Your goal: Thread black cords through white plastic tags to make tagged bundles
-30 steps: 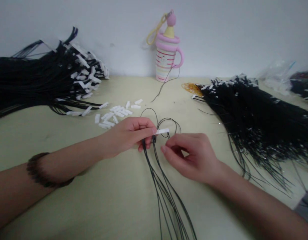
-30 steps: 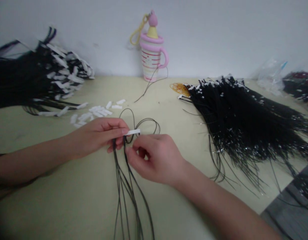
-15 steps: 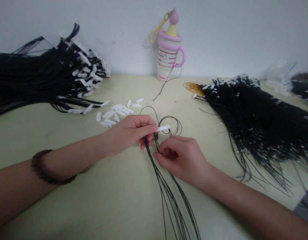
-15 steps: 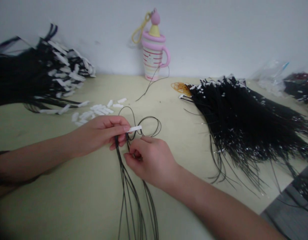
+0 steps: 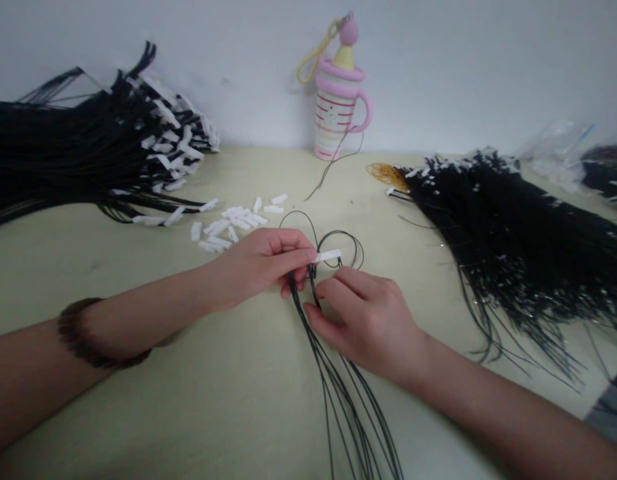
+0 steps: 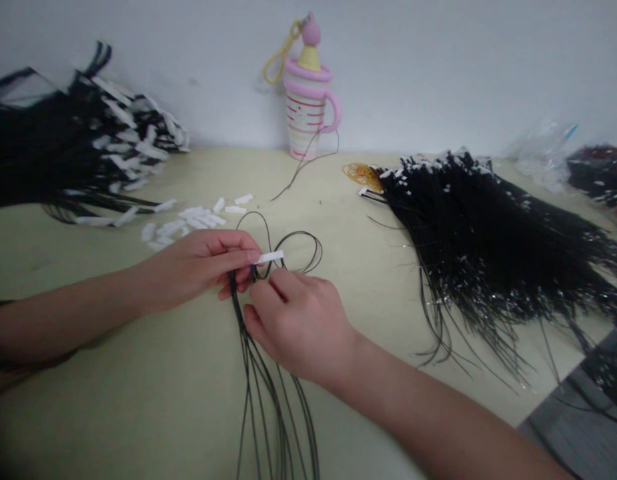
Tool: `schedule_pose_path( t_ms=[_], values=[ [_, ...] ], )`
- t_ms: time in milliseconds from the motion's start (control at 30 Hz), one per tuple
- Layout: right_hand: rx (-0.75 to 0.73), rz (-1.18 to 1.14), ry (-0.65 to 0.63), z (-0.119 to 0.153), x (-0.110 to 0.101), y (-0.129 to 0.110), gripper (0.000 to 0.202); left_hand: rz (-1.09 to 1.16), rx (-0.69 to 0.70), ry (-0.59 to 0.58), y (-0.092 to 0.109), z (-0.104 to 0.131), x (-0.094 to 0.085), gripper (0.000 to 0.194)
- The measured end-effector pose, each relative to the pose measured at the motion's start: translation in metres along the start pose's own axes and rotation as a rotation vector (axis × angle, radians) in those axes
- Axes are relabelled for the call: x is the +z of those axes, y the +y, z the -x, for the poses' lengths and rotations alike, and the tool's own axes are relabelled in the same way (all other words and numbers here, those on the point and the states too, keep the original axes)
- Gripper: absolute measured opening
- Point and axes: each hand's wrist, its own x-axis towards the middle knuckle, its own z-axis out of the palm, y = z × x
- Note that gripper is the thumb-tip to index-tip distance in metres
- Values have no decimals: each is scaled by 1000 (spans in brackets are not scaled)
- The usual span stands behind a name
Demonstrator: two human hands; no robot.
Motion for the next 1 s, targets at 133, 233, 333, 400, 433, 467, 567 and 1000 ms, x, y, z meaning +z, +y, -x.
schedule_pose_path(
  t_ms=[133,233,333,400,433,467,567,1000],
  values=[
    [-41,49,-13,-1,4,0,22,-12,-7,7,1,0,1,16],
    [12,32,-29,-1,4,-1,25,-24,-11,11,1,-1,1,17],
    [73,-65,-69,-2,3,-1,26,-27,-7,6,1,0,0,16],
    [124,-180,-111,-3,3,0,24,-23,-2,5,0,0,0,16],
    [148,-245,-123,-3,3,1,23,-18,-4,5,0,-1,0,16],
    [170,-308,-128,-4,2,2,21,-10,-9,7,0,-1,0,16],
    [244,-448,-119,-4,-2,5,17,38,-33,12,-1,-2,-1,17],
    [629,-1383,-291,-11,-38,24,14,205,-136,27,-4,-5,-4,16]
  ],
)
